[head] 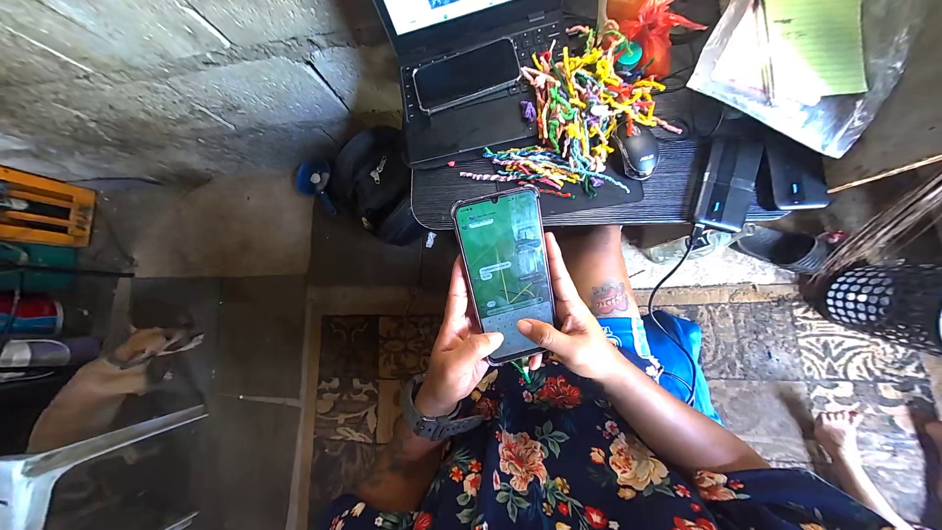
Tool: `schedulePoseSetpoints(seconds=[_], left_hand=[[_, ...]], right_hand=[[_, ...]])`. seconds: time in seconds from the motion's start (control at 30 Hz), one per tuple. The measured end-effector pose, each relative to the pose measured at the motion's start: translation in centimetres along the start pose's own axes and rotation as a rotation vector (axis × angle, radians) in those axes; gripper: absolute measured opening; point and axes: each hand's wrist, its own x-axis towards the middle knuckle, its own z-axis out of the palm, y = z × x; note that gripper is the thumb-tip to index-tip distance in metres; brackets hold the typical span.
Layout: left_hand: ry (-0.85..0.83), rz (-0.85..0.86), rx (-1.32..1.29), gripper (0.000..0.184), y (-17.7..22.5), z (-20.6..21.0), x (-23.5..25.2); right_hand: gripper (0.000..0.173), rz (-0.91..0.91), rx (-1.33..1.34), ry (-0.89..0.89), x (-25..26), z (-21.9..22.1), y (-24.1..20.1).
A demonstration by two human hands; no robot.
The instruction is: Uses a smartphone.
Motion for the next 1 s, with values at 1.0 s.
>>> schedulePoseSetpoints(seconds=[1.0], left_hand=[[0.136,0.026,0.216,0.077,0.05,0.83,0.35]], right_hand=[[0.102,-0.031,0.021,-0.125,0.07,-0.74,0.1]])
